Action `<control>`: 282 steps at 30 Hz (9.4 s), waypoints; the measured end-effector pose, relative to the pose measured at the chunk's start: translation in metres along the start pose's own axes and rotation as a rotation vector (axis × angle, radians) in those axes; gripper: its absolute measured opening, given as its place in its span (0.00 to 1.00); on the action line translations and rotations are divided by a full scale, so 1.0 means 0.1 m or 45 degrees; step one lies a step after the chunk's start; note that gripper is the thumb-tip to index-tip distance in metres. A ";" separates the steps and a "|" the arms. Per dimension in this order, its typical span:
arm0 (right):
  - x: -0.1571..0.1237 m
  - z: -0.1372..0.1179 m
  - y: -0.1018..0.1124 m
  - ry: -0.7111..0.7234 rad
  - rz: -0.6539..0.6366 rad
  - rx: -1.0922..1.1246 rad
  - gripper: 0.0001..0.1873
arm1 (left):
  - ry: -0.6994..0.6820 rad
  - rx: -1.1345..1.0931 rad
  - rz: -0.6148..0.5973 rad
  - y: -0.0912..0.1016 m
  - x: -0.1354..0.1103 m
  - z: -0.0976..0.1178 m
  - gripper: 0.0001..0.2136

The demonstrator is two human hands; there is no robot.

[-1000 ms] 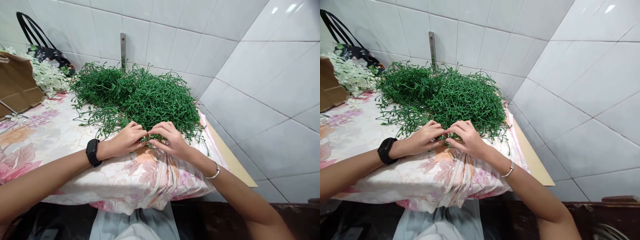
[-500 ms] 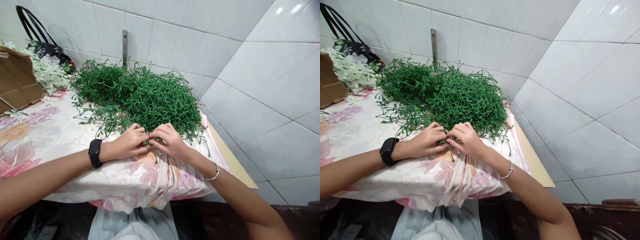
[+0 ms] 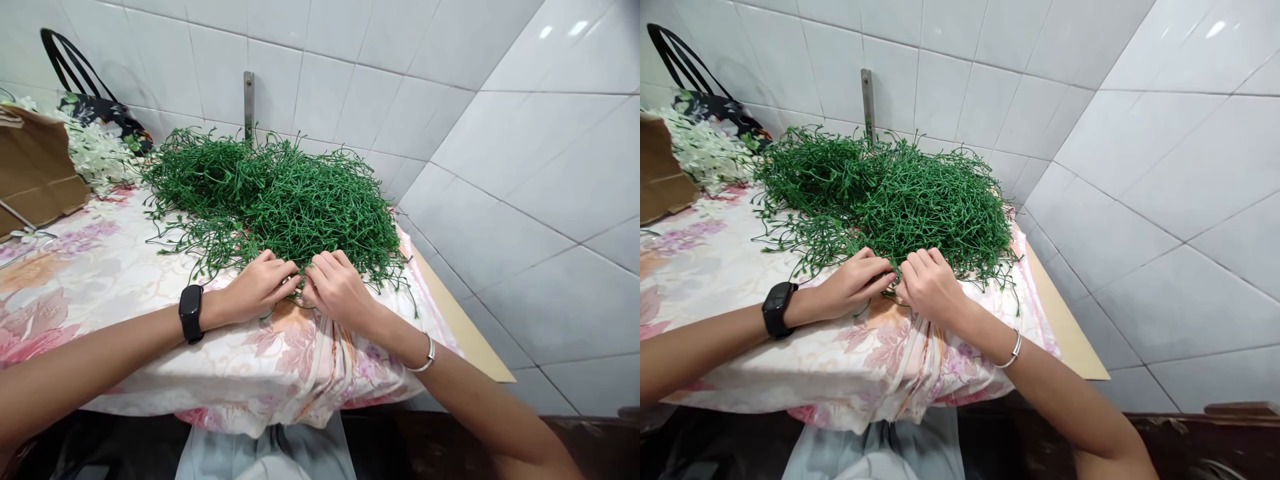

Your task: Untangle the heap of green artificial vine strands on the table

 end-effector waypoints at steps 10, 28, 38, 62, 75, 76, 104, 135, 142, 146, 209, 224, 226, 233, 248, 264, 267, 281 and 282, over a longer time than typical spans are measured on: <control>-0.07 0.27 0.07 -0.265 0.208 -0.238 0.13 | 0.140 0.036 0.089 -0.02 0.00 0.05 0.14; -0.09 0.23 -0.04 -0.234 -0.057 0.669 0.12 | 0.226 -0.271 -0.021 0.14 -0.06 -0.07 0.08; -0.14 0.35 0.03 -0.407 0.130 0.652 0.16 | 0.224 -0.376 0.112 0.18 -0.09 -0.08 0.02; -0.08 0.08 0.06 0.005 0.097 0.440 0.12 | 0.088 -0.037 0.084 0.09 -0.08 0.01 0.07; -0.07 0.19 0.15 -0.171 0.232 -0.037 0.15 | 0.135 0.099 0.073 0.02 0.00 0.08 0.13; -0.07 0.19 0.15 -0.179 0.241 -0.053 0.15 | 0.138 0.105 0.080 0.02 0.01 0.08 0.13; 0.02 0.22 0.19 -0.244 0.391 -0.267 0.15 | 0.021 0.065 0.296 0.12 0.05 0.09 0.09; 0.01 0.23 0.11 -0.200 0.201 0.290 0.14 | 0.170 0.014 0.212 0.03 -0.01 0.00 0.13; 0.01 0.11 0.11 -0.165 0.367 0.348 0.07 | 0.149 -0.032 0.187 0.01 -0.02 0.03 0.13; 0.01 0.10 0.11 -0.243 0.358 0.368 0.05 | 0.127 -0.027 0.190 0.01 -0.04 0.04 0.13; 0.01 0.08 0.25 0.097 0.348 -0.346 0.11 | -0.081 0.249 0.436 0.20 -0.16 0.21 0.10; -0.11 0.47 0.31 -0.127 0.426 -0.186 0.15 | -0.128 0.188 0.486 0.27 -0.19 0.24 0.10; -0.36 0.87 0.48 -0.527 0.742 -0.183 0.17 | -0.173 0.158 0.504 0.31 -0.27 0.23 0.09; -0.42 1.01 0.36 -0.660 0.526 0.489 0.10 | 0.136 -0.157 0.524 0.39 -0.22 -0.02 0.06; -0.22 0.65 0.17 -0.564 0.375 0.487 0.08 | 0.262 -0.716 0.407 0.31 -0.14 -0.31 0.12; -0.08 0.15 0.23 -0.245 0.249 0.789 0.06 | 0.175 -0.434 0.268 0.23 -0.11 -0.12 0.12; -0.08 0.10 0.24 -0.207 0.223 0.845 0.06 | 0.181 -0.429 0.262 0.23 -0.12 -0.11 0.12; -0.08 0.04 0.16 -0.152 0.112 0.789 0.09 | 0.053 -0.481 0.155 0.19 -0.16 0.03 0.11; -0.08 0.03 0.16 -0.144 0.115 0.778 0.09 | 0.035 -0.477 0.158 0.18 -0.16 0.04 0.11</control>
Point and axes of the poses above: each hand's wrist, its own x-axis towards the middle knuckle, its own y-axis out of the back of the hand, z = x × y, the point moved 4 cm from there along x, towards the middle knuckle, and after that the axes turned 9 degrees about y, right-handed, at the moved point
